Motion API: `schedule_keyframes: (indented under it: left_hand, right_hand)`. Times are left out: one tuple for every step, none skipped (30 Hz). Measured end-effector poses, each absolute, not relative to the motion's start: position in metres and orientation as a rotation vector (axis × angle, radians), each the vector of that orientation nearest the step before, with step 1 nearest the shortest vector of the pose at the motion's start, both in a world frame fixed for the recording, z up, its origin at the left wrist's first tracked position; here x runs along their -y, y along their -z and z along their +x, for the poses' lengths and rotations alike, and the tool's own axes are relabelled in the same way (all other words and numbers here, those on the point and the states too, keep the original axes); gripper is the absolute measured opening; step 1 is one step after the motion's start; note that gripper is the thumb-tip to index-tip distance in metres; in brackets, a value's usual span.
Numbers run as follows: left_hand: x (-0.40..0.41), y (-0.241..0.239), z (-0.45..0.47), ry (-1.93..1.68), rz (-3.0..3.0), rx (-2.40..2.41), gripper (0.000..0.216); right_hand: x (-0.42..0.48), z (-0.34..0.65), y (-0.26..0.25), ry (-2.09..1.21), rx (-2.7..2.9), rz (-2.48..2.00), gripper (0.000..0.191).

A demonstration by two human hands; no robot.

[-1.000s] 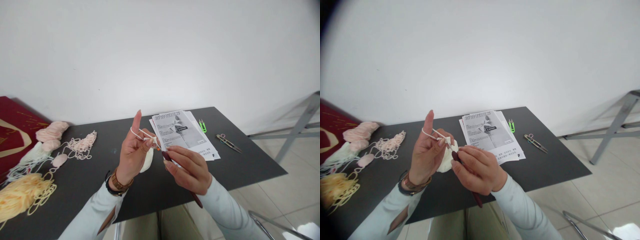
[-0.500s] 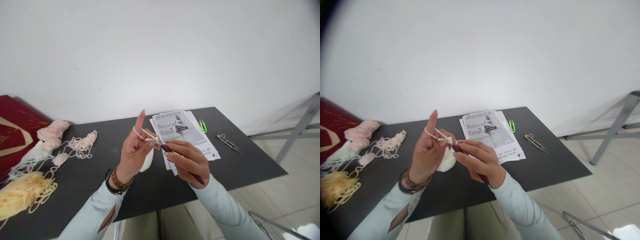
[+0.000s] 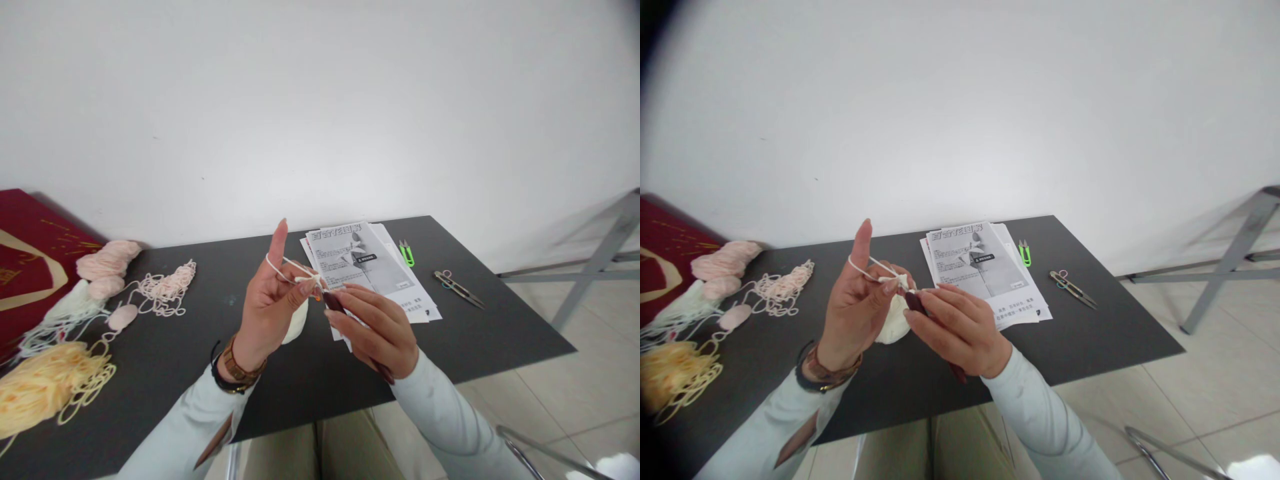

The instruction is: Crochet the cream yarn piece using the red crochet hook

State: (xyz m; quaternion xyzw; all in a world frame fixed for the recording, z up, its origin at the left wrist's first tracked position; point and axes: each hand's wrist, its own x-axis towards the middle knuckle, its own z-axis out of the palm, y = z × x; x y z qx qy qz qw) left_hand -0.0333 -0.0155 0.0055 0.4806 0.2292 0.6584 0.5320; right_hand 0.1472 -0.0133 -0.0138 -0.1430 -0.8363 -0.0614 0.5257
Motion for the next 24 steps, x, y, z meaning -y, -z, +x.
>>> schedule_keyframes:
  left_hand:
    - [0.015, -0.005, -0.034, -1.579, 1.193, -0.559, 0.079]
    - [0.015, -0.006, -0.035, -1.581, 1.225, -0.567, 0.082]
    - [0.014, -0.006, -0.035, -1.576, 1.231, -0.572, 0.084]
    - [0.015, -0.007, -0.036, -1.565, 1.212, -0.569, 0.085]
    - [0.015, -0.008, -0.035, -1.547, 1.174, -0.556, 0.086]
    - [0.016, -0.008, -0.035, -1.524, 1.130, -0.534, 0.086]
    - [0.017, -0.009, -0.034, -1.497, 1.083, -0.505, 0.086]
    - [0.017, -0.010, -0.033, -1.468, 1.037, -0.480, 0.085]
    - [0.018, -0.010, -0.033, -1.444, 1.000, -0.462, 0.084]
    - [0.018, -0.011, -0.032, -1.430, 0.975, -0.450, 0.084]
    - [0.019, -0.011, -0.031, -1.429, 0.965, -0.447, 0.084]
    - [0.019, -0.010, -0.031, -1.441, 0.972, -0.454, 0.083]
    - [0.018, -0.010, -0.031, -1.463, 0.997, -0.467, 0.083]
    - [0.018, -0.009, -0.032, -1.490, 1.039, -0.484, 0.083]
    - [0.017, -0.008, -0.032, -1.515, 1.092, -0.500, 0.083]
    - [0.016, -0.007, -0.033, -1.533, 1.147, -0.515, 0.082]
    - [0.015, -0.007, -0.034, -1.544, 1.197, -0.527, 0.082]
    - [0.014, -0.006, -0.036, -1.552, 1.238, -0.527, 0.082]
    - [0.013, -0.005, -0.037, -1.555, 1.262, -0.524, 0.082]
    - [0.012, -0.004, -0.038, -1.553, 1.274, -0.519, 0.081]
    - [0.011, -0.004, -0.039, -1.549, 1.279, -0.511, 0.080]
    - [0.010, -0.003, -0.040, -1.542, 1.282, -0.503, 0.080]
    - [0.010, -0.003, -0.040, -1.531, 1.283, -0.498, 0.080]
    - [0.009, -0.002, -0.041, -1.518, 1.283, -0.499, 0.080]
  right_hand:
    - [0.013, 0.146, 0.014, 0.041, 1.970, -0.352, 0.032]
    - [0.013, 0.145, 0.014, -0.075, 1.928, -0.361, 0.033]
    - [0.012, 0.144, 0.014, -0.169, 1.882, -0.348, 0.034]
    - [0.011, 0.143, 0.014, -0.244, 1.821, -0.344, 0.035]
    - [0.009, 0.142, 0.014, -0.293, 1.772, -0.331, 0.036]
    - [0.009, 0.142, 0.014, -0.319, 1.743, -0.319, 0.036]
    - [0.008, 0.142, 0.013, -0.321, 1.744, -0.307, 0.036]
    - [0.008, 0.142, 0.013, -0.297, 1.779, -0.291, 0.033]
    - [0.009, 0.143, 0.012, -0.240, 1.832, -0.279, 0.030]
    - [0.010, 0.144, 0.011, -0.162, 1.904, -0.269, 0.027]
    - [0.012, 0.144, 0.010, -0.039, 1.938, -0.286, 0.026]
    - [0.015, 0.144, 0.009, 0.096, 1.972, -0.297, 0.024]
    - [0.017, 0.144, 0.009, 0.211, 1.989, -0.317, 0.023]
    - [0.019, 0.143, 0.009, 0.299, 1.995, -0.339, 0.022]
    - [0.021, 0.142, 0.008, 0.351, 1.998, -0.360, 0.022]
    - [0.023, 0.141, 0.007, 0.370, 1.998, -0.380, 0.022]
    - [0.025, 0.140, 0.006, 0.368, 1.992, -0.399, 0.022]
    - [0.026, 0.139, 0.005, 0.356, 1.989, -0.410, 0.022]
    - [0.027, 0.138, 0.003, 0.341, 1.987, -0.413, 0.022]
    - [0.029, 0.138, 0.001, 0.323, 1.990, -0.418, 0.022]
    - [0.030, 0.138, -0.001, 0.304, 1.994, -0.422, 0.023]
    - [0.032, 0.139, -0.003, 0.283, 2.001, -0.433, 0.023]
    - [0.034, 0.140, -0.006, 0.254, 2.015, -0.456, 0.023]
    - [0.036, 0.141, -0.008, 0.232, 2.024, -0.464, 0.024]
